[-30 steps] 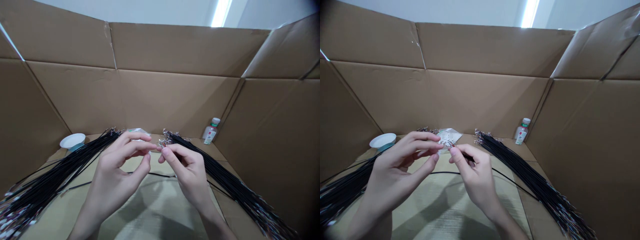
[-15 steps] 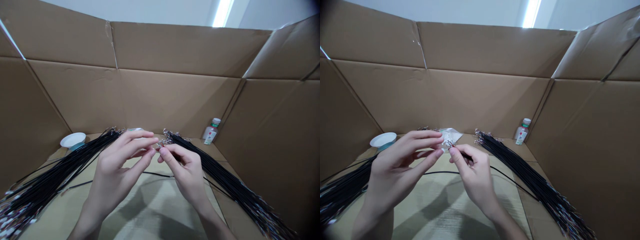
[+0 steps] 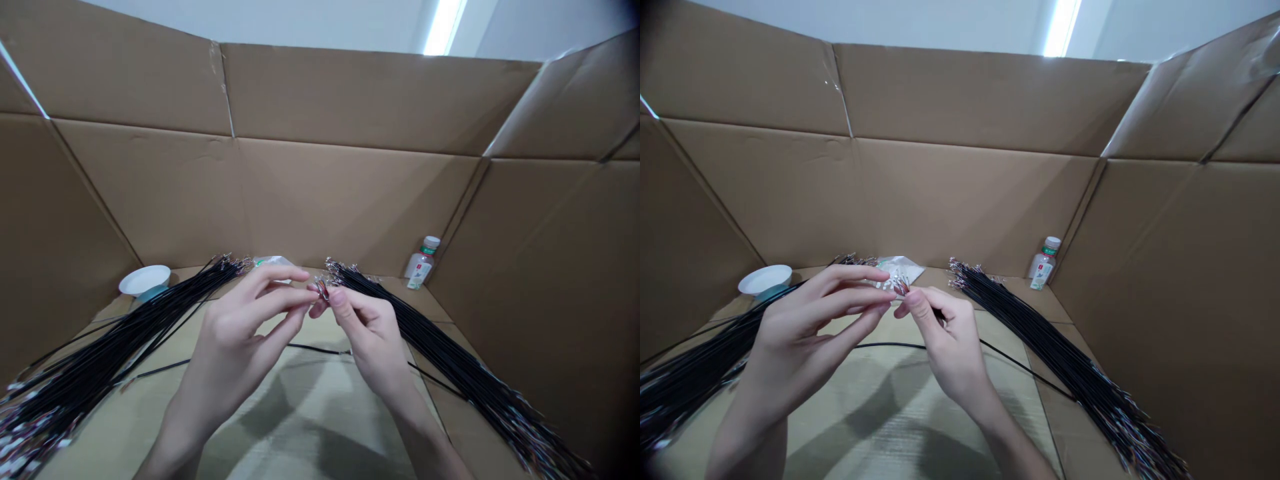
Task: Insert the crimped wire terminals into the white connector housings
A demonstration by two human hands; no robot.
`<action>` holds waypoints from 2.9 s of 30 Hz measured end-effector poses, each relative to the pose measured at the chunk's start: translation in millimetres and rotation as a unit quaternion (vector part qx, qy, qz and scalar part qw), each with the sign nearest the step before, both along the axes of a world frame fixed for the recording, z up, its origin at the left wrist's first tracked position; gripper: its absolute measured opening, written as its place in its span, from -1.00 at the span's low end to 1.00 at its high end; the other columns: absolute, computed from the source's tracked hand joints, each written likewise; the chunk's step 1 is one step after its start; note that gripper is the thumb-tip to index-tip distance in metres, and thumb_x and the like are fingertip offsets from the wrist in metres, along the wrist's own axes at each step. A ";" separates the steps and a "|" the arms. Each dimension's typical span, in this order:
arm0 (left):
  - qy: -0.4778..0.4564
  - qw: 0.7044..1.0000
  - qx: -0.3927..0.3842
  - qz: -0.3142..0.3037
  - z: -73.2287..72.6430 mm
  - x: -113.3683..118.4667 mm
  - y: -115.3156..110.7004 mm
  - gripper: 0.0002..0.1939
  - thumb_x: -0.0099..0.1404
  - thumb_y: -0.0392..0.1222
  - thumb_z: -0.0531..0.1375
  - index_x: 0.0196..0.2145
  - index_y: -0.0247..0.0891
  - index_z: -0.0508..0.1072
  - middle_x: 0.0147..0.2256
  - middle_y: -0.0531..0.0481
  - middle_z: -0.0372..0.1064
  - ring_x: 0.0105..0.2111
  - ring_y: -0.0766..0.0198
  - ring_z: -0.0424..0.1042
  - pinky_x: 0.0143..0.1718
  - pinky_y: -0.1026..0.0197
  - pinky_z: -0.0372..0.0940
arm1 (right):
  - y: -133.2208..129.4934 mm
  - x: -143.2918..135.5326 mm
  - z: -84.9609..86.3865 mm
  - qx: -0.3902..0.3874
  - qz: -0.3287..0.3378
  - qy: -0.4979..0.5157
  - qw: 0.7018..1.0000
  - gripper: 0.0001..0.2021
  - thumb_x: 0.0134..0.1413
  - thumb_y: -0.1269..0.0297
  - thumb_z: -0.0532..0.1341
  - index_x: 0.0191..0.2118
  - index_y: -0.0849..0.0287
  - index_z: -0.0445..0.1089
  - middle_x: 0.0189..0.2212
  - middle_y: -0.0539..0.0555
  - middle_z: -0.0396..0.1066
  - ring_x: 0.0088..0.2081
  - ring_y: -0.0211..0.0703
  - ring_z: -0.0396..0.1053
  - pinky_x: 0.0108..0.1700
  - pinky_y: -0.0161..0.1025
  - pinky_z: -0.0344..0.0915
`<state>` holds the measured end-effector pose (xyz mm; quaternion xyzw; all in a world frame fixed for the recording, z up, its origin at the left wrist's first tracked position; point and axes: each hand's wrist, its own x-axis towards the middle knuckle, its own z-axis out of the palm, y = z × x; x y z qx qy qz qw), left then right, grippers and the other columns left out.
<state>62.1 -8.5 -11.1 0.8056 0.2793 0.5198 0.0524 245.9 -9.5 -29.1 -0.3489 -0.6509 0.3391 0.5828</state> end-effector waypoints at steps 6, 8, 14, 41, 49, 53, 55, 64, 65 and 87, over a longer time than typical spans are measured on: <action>0.014 1.000 0.003 -0.014 0.1 -0.2 -1.1 -0.70 0.42 -0.47 0.23 -0.04 -0.15 0.62 0.03 -0.07 0.49 0.05 0.22 0.50 0.04 0.19 0.41 | 4.0 2.2 1.7 -0.040 0.031 0.011 0.999 -0.66 0.33 0.10 0.27 -0.45 0.12 0.53 -0.48 -0.02 0.48 -0.39 -0.19 0.36 -0.28 -0.23 0.27; 0.013 1.000 -0.009 -0.019 0.5 -0.9 -2.0 -0.71 0.41 -0.46 0.24 -0.05 -0.14 0.62 0.02 -0.07 0.50 0.03 0.21 0.50 0.04 0.19 0.42 | 5.5 2.4 0.9 -0.055 0.040 0.032 0.997 -0.69 0.31 0.11 0.30 -0.46 0.10 0.54 -0.49 -0.04 0.46 -0.40 -0.20 0.33 -0.27 -0.24 0.27; -0.074 0.991 -0.103 -0.053 -0.1 1.9 3.7 -0.77 0.38 -0.39 0.31 -0.13 -0.07 0.66 -0.03 -0.03 0.52 -0.03 0.23 0.53 -0.12 0.28 0.51 | 9.0 5.0 -3.8 -0.094 0.047 0.098 0.990 -0.75 0.23 0.10 0.38 -0.43 0.08 0.56 -0.47 -0.04 0.47 -0.38 -0.21 0.29 -0.27 -0.24 0.21; -0.335 0.872 -0.310 -0.173 -27.8 56.2 21.5 -0.87 0.32 -0.20 0.42 -0.16 -0.12 0.70 -0.18 0.00 0.67 -0.16 0.21 0.65 -0.02 0.15 0.58 | 8.4 -3.1 -13.7 -0.007 -0.053 0.205 0.977 -0.90 0.25 0.21 0.37 -0.30 0.02 0.62 -0.30 0.00 0.64 -0.22 -0.14 0.54 -0.11 -0.18 0.50; -0.391 0.757 -0.442 -0.282 -18.3 42.3 27.4 -0.88 0.16 -0.23 0.51 -0.31 -0.15 0.71 -0.33 0.02 0.66 -0.36 0.36 0.63 -0.33 0.45 0.53 | 2.5 -9.4 -17.7 0.056 -0.072 0.223 0.971 -0.95 0.25 0.24 0.39 -0.24 -0.03 0.65 -0.33 -0.04 0.66 -0.27 -0.16 0.57 -0.14 -0.18 0.49; -0.367 0.749 -0.460 -0.304 -18.7 36.3 27.3 -0.88 0.19 -0.23 0.51 -0.28 -0.14 0.73 -0.38 0.05 0.65 -0.39 0.45 0.59 -0.32 0.54 0.48 | 2.4 -8.9 -20.9 0.112 -0.104 0.196 0.969 -0.93 0.24 0.29 0.39 -0.24 -0.04 0.65 -0.33 -0.03 0.63 -0.28 -0.16 0.51 -0.19 -0.19 0.41; -0.361 0.752 -0.457 -0.309 -19.0 34.6 26.8 -0.89 0.20 -0.23 0.50 -0.27 -0.13 0.73 -0.36 0.06 0.66 -0.38 0.46 0.58 -0.31 0.55 0.48 | 1.9 -8.5 -22.3 0.127 -0.109 0.184 0.969 -0.90 0.25 0.33 0.39 -0.22 -0.04 0.66 -0.33 -0.05 0.61 -0.30 -0.18 0.46 -0.22 -0.20 0.36; -0.337 0.789 -0.419 -0.299 -17.2 37.1 27.9 -0.89 0.22 -0.22 0.51 -0.27 -0.06 0.73 -0.29 0.11 0.67 -0.28 0.42 0.59 -0.32 0.51 0.49 | 1.9 -9.6 -25.1 0.153 -0.119 0.169 0.966 -0.92 0.27 0.33 0.37 -0.25 0.02 0.64 -0.36 -0.08 0.59 -0.32 -0.26 0.44 -0.27 -0.26 0.31; -0.334 0.793 -0.415 -0.297 -17.3 37.1 27.9 -0.89 0.22 -0.23 0.50 -0.27 -0.06 0.73 -0.28 0.12 0.67 -0.28 0.42 0.59 -0.32 0.51 0.49 | 1.9 -9.5 -24.8 0.153 -0.120 0.170 0.966 -0.92 0.28 0.33 0.37 -0.26 0.03 0.64 -0.37 -0.08 0.59 -0.32 -0.26 0.44 -0.27 -0.26 0.32; -0.323 0.842 -0.354 -0.246 -24.6 40.3 24.3 -0.93 0.24 -0.20 0.49 -0.29 -0.07 0.72 -0.35 0.09 0.61 -0.36 0.43 0.52 -0.33 0.48 0.48 | -0.5 -8.6 -21.8 0.201 -0.201 0.104 0.953 -0.85 0.22 0.47 0.35 -0.27 0.05 0.62 -0.41 -0.09 0.55 -0.38 -0.25 0.37 -0.35 -0.22 0.26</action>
